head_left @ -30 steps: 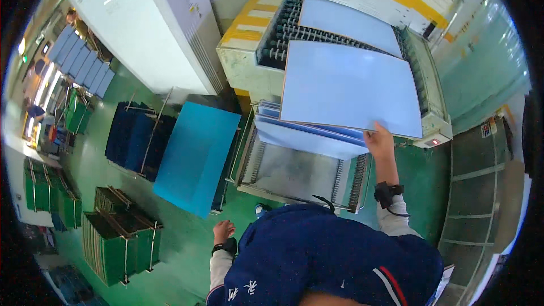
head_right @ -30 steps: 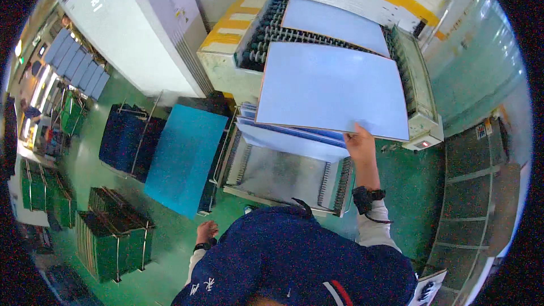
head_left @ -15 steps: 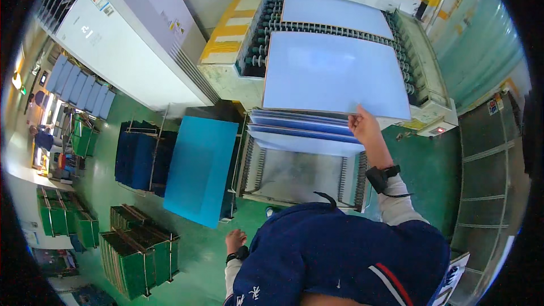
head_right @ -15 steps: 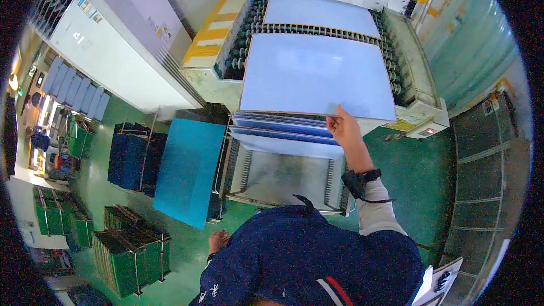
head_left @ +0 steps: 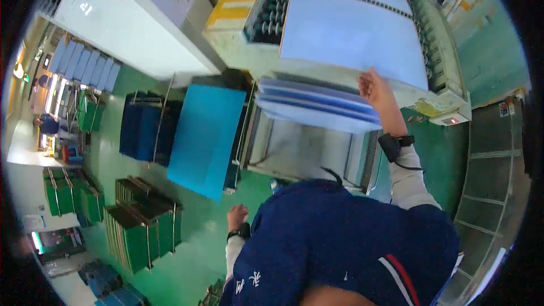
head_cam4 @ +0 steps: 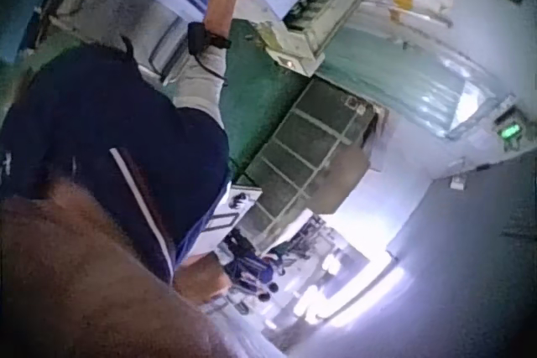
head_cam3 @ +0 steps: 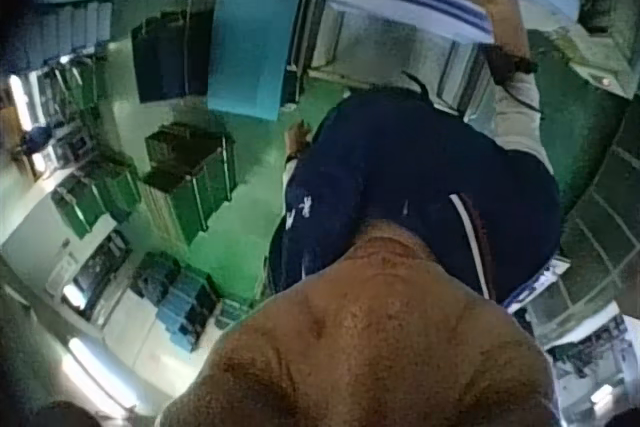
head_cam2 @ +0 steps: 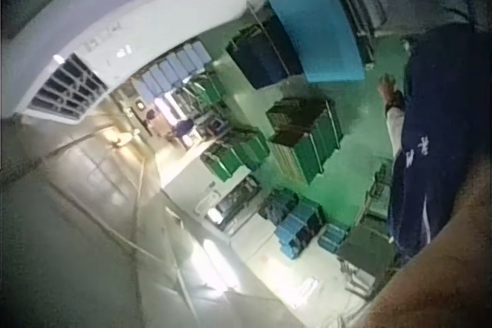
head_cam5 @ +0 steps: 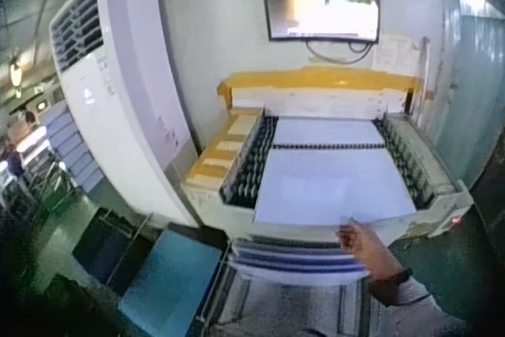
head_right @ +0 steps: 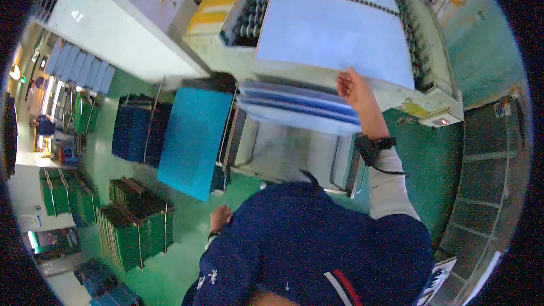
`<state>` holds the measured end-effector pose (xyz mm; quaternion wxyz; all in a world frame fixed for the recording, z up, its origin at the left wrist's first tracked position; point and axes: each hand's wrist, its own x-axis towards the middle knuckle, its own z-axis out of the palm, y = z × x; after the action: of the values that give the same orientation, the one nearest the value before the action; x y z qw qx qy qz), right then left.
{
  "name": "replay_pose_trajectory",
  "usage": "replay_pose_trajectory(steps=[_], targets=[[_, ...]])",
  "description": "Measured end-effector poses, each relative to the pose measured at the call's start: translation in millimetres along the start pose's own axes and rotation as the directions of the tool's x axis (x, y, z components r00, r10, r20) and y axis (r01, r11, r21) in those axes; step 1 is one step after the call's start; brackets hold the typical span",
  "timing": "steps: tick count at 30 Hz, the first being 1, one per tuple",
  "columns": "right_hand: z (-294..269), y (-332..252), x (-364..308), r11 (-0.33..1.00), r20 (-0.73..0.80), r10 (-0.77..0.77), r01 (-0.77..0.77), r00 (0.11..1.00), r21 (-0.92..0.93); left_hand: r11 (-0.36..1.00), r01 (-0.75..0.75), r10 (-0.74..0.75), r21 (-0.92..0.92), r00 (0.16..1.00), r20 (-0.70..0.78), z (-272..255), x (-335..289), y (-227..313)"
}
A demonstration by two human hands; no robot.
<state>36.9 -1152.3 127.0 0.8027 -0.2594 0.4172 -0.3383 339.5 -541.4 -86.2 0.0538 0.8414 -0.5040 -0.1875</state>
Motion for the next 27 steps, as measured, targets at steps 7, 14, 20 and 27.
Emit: replay_pose_trajectory(steps=[7,14,20,27], targets=[[45.5,89.9,-35.8,0.311,0.267,-0.144,0.3,0.953,-0.902,0.074,0.401,-0.488,-0.913,0.813,0.317,22.8,-8.7,1.9],[52.6,140.8,-51.7,-0.248,0.638,-0.364,0.59,0.678,-0.769,-0.169,0.439,-0.526,-0.882,0.717,0.458,25.0,-14.1,-0.3],[61.1,151.7,-43.5,-0.317,0.575,-0.385,0.482,0.722,-0.817,-0.367,0.447,-0.596,-0.816,0.561,0.575,10.5,-22.6,14.7],[42.2,177.3,-3.0,-0.429,0.506,-0.295,0.361,0.811,-0.828,-0.407,0.336,-0.657,-0.849,0.538,0.528,5.0,-60.3,20.1]])
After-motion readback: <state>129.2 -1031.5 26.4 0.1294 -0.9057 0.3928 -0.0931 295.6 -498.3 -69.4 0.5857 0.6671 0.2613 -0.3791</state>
